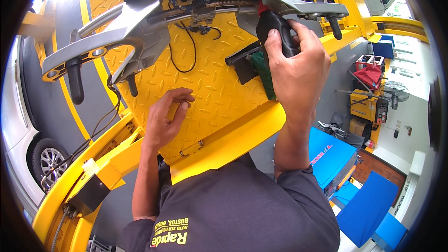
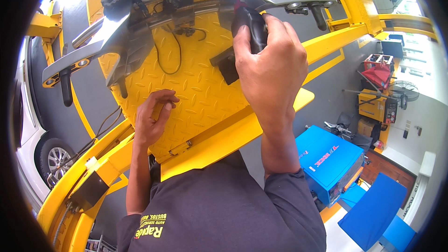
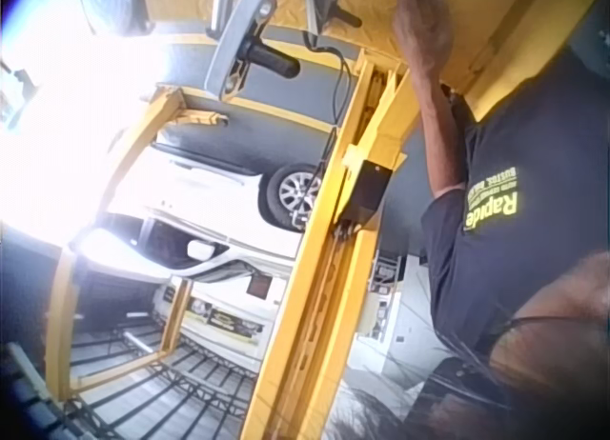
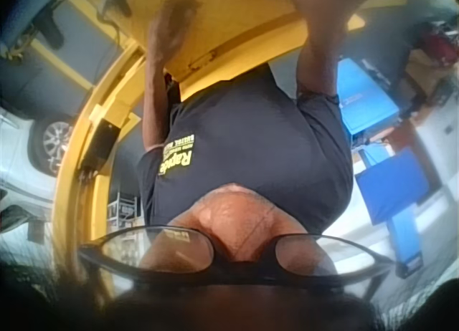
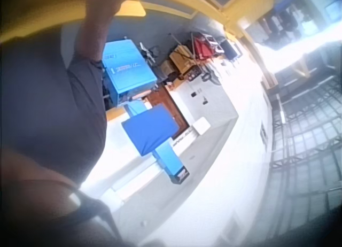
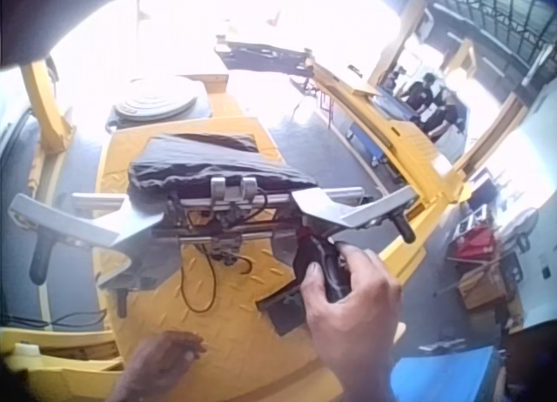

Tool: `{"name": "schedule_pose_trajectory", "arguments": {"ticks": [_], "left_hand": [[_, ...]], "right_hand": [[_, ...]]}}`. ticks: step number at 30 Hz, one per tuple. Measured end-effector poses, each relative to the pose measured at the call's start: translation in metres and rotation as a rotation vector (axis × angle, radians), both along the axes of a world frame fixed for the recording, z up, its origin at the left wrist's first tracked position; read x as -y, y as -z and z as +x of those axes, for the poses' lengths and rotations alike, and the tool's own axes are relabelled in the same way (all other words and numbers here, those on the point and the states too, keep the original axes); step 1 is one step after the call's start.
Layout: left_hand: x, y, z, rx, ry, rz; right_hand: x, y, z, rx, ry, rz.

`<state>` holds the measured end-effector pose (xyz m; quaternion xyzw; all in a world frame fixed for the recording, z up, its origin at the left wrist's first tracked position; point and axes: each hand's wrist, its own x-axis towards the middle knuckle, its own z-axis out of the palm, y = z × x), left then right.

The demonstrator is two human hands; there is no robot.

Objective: The person is wiping a metal component with a cloth and applying lubricant from a small bottle to its shaft before reassembling it into the wheel alignment sensor housing.

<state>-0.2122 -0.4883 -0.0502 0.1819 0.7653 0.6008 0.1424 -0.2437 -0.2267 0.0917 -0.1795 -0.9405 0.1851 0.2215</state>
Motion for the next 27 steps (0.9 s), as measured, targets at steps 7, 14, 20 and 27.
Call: {"name": "schedule_pose_trajectory", "arguments": {"ticks": [7,14,20,27], "left_hand": [[-0.0010,0.0012,0.0000,-0.009,0.006,-0.009],[-0.0010,0.0015,0.0000,-0.046,0.004,-0.037],[-0.0009,0.0014,0.0003,-0.040,0.002,-0.040],[-0.0015,0.0003,0.0001,-0.039,-0.006,-0.039]], "right_hand": [[0.0008,0.0000,0.0031,-0.017,-0.003,-0.091],[-0.0039,0.0029,0.0033,-0.025,-0.003,-0.107],[-0.0021,0.0047,0.0032,-0.049,-0.022,-0.125],[-0.0029,0.0049,0.0012,-0.040,-0.016,-0.109]]}}
